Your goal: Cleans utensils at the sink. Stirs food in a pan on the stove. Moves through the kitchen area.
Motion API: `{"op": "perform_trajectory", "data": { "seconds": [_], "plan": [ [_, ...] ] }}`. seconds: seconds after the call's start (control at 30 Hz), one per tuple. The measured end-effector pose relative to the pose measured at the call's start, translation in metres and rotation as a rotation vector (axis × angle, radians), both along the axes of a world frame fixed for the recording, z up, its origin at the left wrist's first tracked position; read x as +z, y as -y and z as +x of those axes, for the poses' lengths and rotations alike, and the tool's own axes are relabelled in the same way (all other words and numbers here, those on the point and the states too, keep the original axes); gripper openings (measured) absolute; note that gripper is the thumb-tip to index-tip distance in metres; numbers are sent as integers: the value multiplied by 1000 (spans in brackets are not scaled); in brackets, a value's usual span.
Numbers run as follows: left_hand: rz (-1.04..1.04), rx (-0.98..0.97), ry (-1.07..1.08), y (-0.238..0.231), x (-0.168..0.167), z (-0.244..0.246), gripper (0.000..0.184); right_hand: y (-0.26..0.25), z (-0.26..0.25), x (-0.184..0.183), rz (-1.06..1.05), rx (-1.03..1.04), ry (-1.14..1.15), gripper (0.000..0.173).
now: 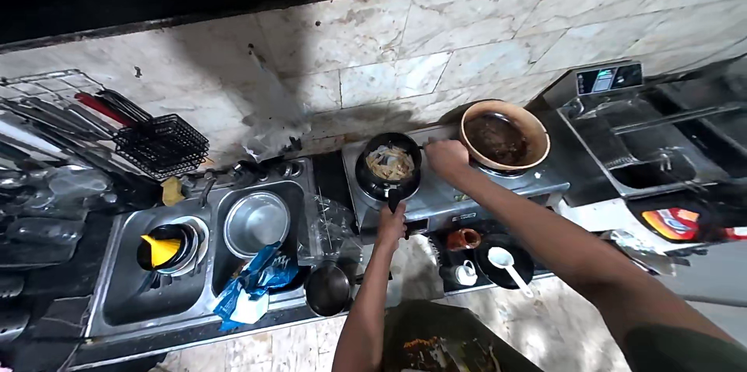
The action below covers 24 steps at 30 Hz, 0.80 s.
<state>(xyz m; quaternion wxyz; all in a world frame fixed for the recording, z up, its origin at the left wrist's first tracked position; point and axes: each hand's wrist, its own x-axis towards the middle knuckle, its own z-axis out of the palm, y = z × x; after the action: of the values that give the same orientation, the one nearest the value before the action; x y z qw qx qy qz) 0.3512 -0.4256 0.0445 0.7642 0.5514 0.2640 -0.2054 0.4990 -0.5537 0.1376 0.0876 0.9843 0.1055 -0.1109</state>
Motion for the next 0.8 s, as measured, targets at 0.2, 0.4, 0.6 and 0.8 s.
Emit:
{"op": "perform_trajectory", "data": {
  "seconds": [0.2,0.4,0.6,0.8],
  "plan": [
    [10,-9,0,0,0,1,28,6,1,-32,145,350,-18,18],
    [9,-8,8,-2,-2,0,28,30,-10,39,-52,372,-63,11],
    [1,-6,3,1,-1,0,27,18,-13,15,-92,284,-97,12],
    [-2,4,15,0,-1,0,27,14,-3,-12,-46,149,52,16]
  ]
}}
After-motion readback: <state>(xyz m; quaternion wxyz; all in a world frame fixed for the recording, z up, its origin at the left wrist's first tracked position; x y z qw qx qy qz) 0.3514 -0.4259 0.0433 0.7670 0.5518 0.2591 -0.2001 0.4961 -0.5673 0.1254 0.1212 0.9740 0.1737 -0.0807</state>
